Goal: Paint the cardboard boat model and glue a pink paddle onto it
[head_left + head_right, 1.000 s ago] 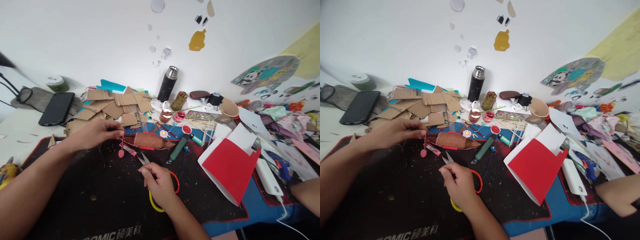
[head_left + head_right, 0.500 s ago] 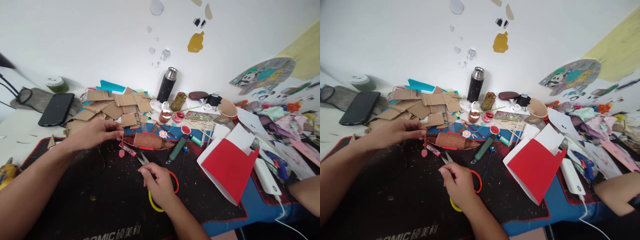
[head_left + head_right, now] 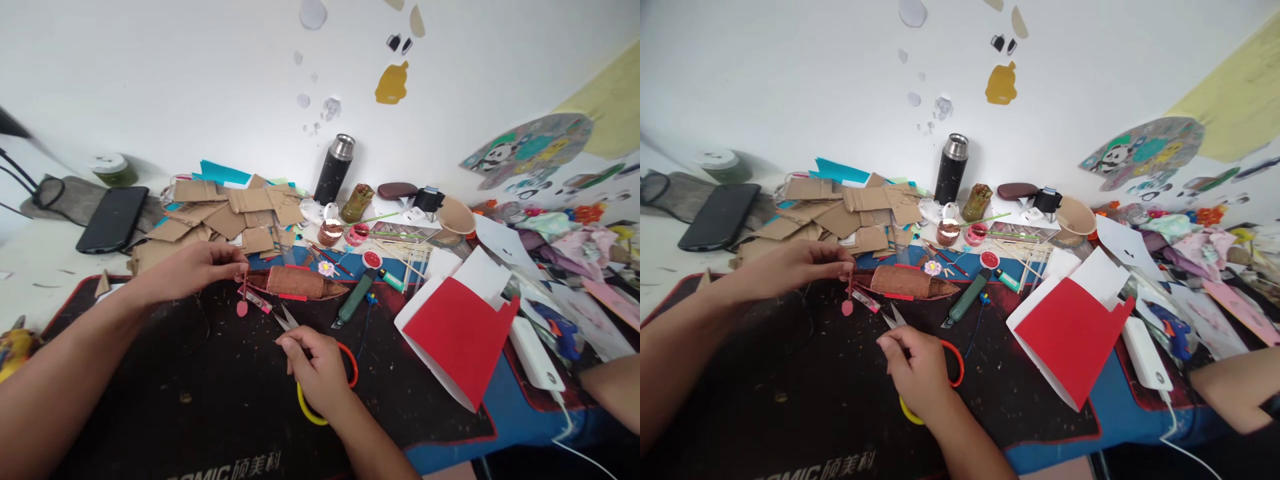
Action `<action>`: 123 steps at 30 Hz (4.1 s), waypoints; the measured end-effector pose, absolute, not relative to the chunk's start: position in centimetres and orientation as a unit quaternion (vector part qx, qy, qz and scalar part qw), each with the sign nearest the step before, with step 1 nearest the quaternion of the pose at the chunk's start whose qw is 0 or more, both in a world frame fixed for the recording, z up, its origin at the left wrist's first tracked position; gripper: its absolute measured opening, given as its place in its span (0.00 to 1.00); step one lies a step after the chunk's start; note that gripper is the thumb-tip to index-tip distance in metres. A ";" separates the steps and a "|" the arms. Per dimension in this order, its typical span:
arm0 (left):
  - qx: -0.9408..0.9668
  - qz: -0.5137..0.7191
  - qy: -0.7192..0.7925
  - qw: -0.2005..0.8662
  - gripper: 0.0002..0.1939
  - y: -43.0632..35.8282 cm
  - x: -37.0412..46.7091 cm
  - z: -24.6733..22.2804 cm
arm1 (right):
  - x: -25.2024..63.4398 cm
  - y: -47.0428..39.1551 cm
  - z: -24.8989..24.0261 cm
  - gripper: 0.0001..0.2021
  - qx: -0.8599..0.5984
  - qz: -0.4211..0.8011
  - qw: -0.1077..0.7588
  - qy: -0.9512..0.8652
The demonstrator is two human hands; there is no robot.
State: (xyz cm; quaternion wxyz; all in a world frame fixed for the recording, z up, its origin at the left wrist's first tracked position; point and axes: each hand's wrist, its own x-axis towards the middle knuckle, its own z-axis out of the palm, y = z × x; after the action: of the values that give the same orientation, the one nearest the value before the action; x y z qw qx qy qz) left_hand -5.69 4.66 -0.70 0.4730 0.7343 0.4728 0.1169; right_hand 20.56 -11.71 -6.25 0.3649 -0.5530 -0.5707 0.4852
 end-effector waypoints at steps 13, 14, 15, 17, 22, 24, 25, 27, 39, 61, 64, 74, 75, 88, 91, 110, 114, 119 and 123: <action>0.733 0.126 0.472 0.473 0.24 4.6 -5.6 -0.5 | 20.6 -11.7 -6.2 0.16 -0.550 0.485 0.367 -0.573; 0.733 0.127 0.473 0.473 0.24 4.6 -5.6 -0.6 | 20.6 -11.7 -6.2 0.16 -0.548 0.486 0.368 -0.573; 0.732 0.128 0.474 0.472 0.24 4.6 -5.6 -0.7 | 20.6 -11.7 -6.1 0.16 -0.547 0.487 0.369 -0.572; 0.729 0.126 0.479 0.473 0.24 4.5 -5.6 -0.8 | 20.6 -11.6 -6.1 0.16 -0.546 0.490 0.370 -0.570; 0.718 0.130 0.483 0.485 0.24 4.5 -5.6 -0.9 | 20.6 -11.6 -6.1 0.17 -0.549 0.485 0.366 -0.574; 0.718 0.130 0.478 0.488 0.24 4.5 -5.7 -0.8 | 20.6 -11.7 -6.1 0.18 -0.549 0.483 0.365 -0.576; 0.719 0.129 0.475 0.491 0.24 4.5 -5.7 -0.8 | 20.6 -11.7 -6.1 0.19 -0.550 0.483 0.364 -0.576; 0.717 0.130 0.472 0.495 0.23 4.6 -5.7 -0.8 | 20.6 -11.7 -6.2 0.19 -0.552 0.485 0.362 -0.573; 0.709 0.129 0.478 0.501 0.23 4.6 -5.7 -0.7 | 20.5 -11.6 -6.2 0.16 -0.548 0.484 0.368 -0.575; 0.700 0.132 0.473 0.519 0.23 4.8 -6.2 -1.5 | 20.5 -11.7 -6.3 0.15 -0.543 0.484 0.373 -0.576; 0.700 0.127 0.469 0.523 0.23 4.8 -6.2 -1.5 | 20.5 -11.7 -6.3 0.15 -0.544 0.485 0.372 -0.575; 0.694 0.132 0.474 0.525 0.24 4.8 -6.2 -1.4 | 20.6 -11.7 -6.3 0.15 -0.543 0.486 0.374 -0.574; 0.693 0.132 0.474 0.527 0.24 4.8 -6.2 -1.4 | 20.6 -11.7 -6.3 0.15 -0.543 0.487 0.374 -0.573; 0.691 0.126 0.472 0.533 0.23 5.0 -6.1 -1.4 | 20.5 -11.7 -6.5 0.15 -0.545 0.490 0.375 -0.568; 0.691 0.125 0.472 0.533 0.23 5.0 -6.2 -1.5 | 20.5 -11.7 -6.5 0.15 -0.545 0.488 0.374 -0.570; 0.699 0.122 0.467 0.527 0.23 4.8 -6.1 -1.1 | 20.6 -11.6 -6.2 0.18 -0.547 0.486 0.366 -0.575; 0.698 0.122 0.470 0.526 0.23 4.8 -6.1 -1.1 | 20.6 -11.6 -6.3 0.18 -0.548 0.486 0.365 -0.574; 0.702 0.122 0.473 0.518 0.23 4.8 -6.1 -1.2 | 20.6 -11.6 -6.3 0.18 -0.548 0.488 0.365 -0.573; 0.699 0.123 0.475 0.521 0.23 4.8 -6.0 -1.0 | 20.6 -11.7 -6.3 0.17 -0.546 0.484 0.368 -0.577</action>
State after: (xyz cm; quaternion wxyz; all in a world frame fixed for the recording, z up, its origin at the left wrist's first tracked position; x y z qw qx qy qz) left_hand -6.04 4.81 -1.05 0.5207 0.6987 0.4748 0.1231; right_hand 20.58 -11.70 -6.34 0.3679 -0.5456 -0.5766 0.4843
